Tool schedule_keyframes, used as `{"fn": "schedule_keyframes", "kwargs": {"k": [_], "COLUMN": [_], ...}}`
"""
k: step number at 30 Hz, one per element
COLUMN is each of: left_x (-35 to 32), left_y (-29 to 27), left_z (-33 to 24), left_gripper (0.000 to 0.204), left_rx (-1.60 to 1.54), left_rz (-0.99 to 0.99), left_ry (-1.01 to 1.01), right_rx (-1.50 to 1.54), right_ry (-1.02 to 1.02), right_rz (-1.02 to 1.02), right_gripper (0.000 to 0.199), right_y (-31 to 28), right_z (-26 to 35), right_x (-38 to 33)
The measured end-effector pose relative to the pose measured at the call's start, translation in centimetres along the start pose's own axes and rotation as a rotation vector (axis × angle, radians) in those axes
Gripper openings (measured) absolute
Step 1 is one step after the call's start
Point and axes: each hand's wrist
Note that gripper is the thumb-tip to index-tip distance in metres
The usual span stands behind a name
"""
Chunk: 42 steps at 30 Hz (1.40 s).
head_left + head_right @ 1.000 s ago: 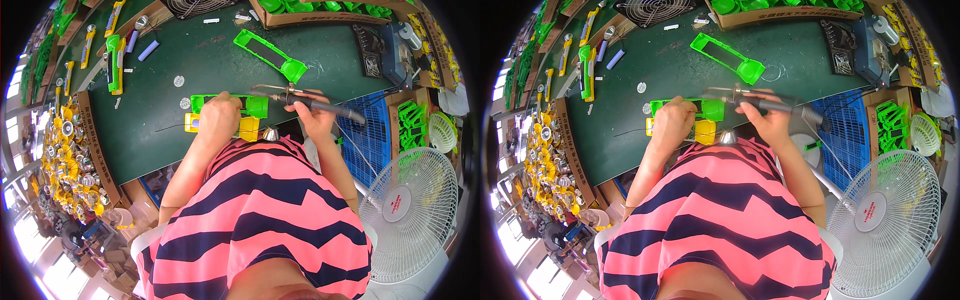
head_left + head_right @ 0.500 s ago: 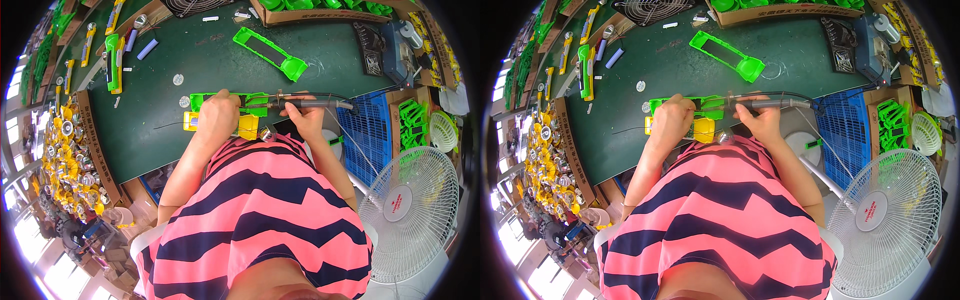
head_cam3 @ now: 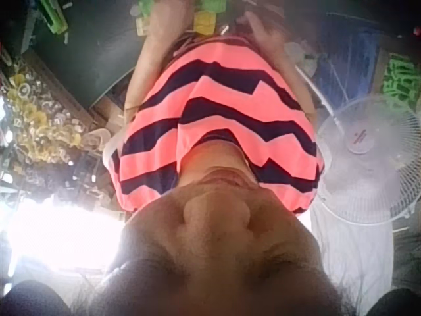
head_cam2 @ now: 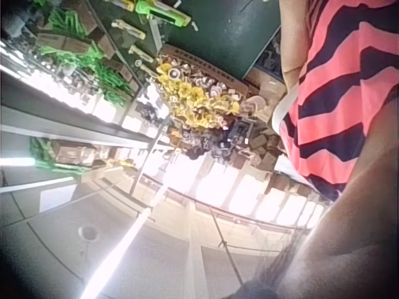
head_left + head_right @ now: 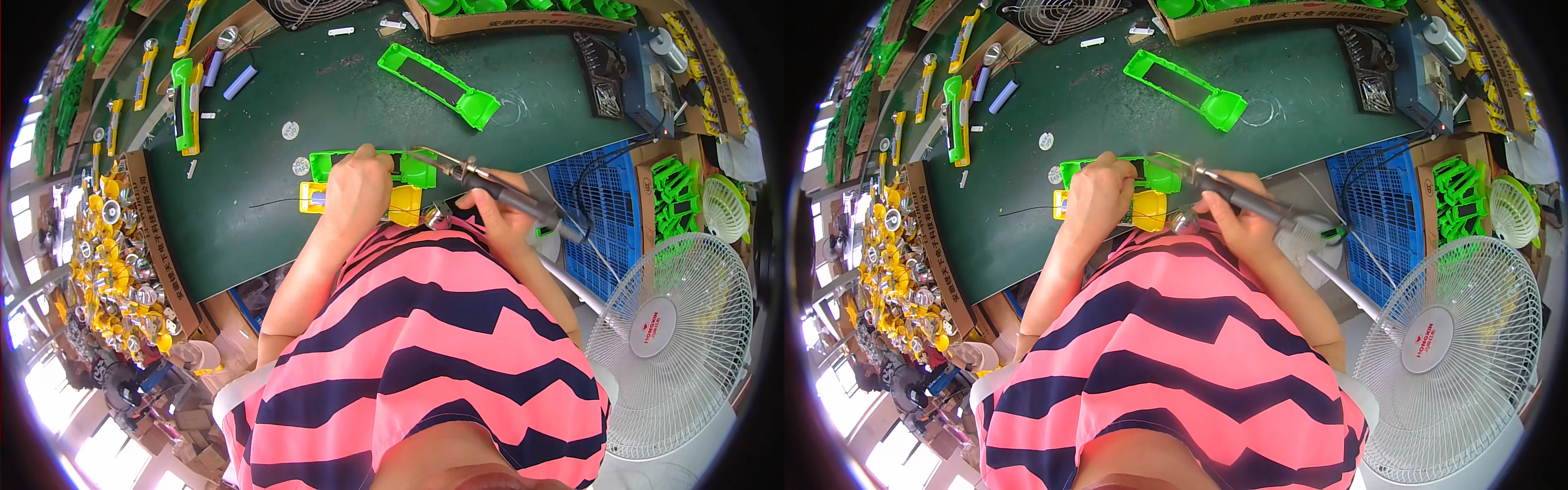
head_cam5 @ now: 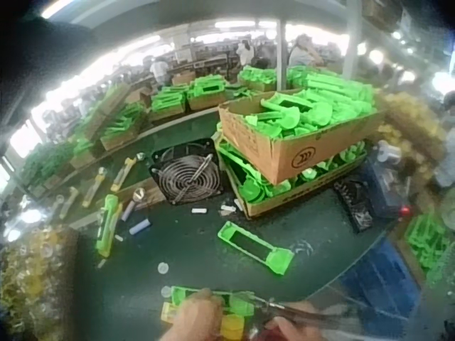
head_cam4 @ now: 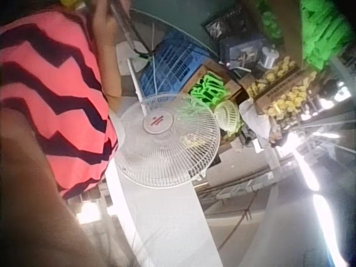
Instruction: The person solders electronic components into plastic flashlight casings using a soldering iron, fits the casing halves together by hand, and places the assembled flashlights on a conveyor.
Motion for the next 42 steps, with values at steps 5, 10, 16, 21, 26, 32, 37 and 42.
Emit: {"fn": "schedule_keyframes", "kwargs": {"k": [5, 10, 16, 21, 26, 32, 37, 42], "left_x": [0.2, 0.1, 0.0, 0.1, -1.9, -3.4, -2.6, -3.1], "left_y": [0.0, 0.0, -0.1, -0.2, -4.3, -0.2, 1.5, 0.4], "left_z": [-0.2, -0.2, -0.2, 0.2, 0.3, 1.2, 0.5, 0.4], "left_gripper": [0.008, 0.006, 0.004, 0.013, 0.023, 0.015, 0.011, 0.011], "left_rx": [-0.007, -0.007, 0.011, -0.004, -0.221, -0.449, -0.377, -0.391], "left_rz": [-0.004, 0.000, 0.001, 0.045, -0.047, -0.269, -0.382, -0.239], "left_ry": [0.007, 0.013, 0.012, 0.019, 0.063, 0.052, 0.080, 0.005], "right_rx": [-0.460, -0.431, -0.395, -0.366, -0.370, -0.524, -0.511, -0.526], "right_ry": [-0.177, 0.048, 0.019, 0.073, -0.076, 0.074, 0.080, -0.241], "right_rz": [0.353, 0.507, 0.431, 0.421, 0.418, 0.608, 0.613, 0.355], "right_gripper": [0.055, 0.081, 0.078, 0.077, 0.078, 0.078, 0.068, 0.049], "right_y": [1.7, 2.7, 2.9, 3.0, 2.1, 1.2, 0.9, 0.4], "right_z": [0.1, -0.5, -0.3, -0.1, -0.8, 0.9, 0.5, 0.0], "right_x": [0.5, 0.5, 0.0, 0.2, 0.9, 4.8, 5.0, 2.6]}}
Point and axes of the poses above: each hand's wrist, its own x-axis towards the middle knuckle, its own y-axis out of the palm, z = x × y, and after that the axes turned 8 degrees about -y, right-handed
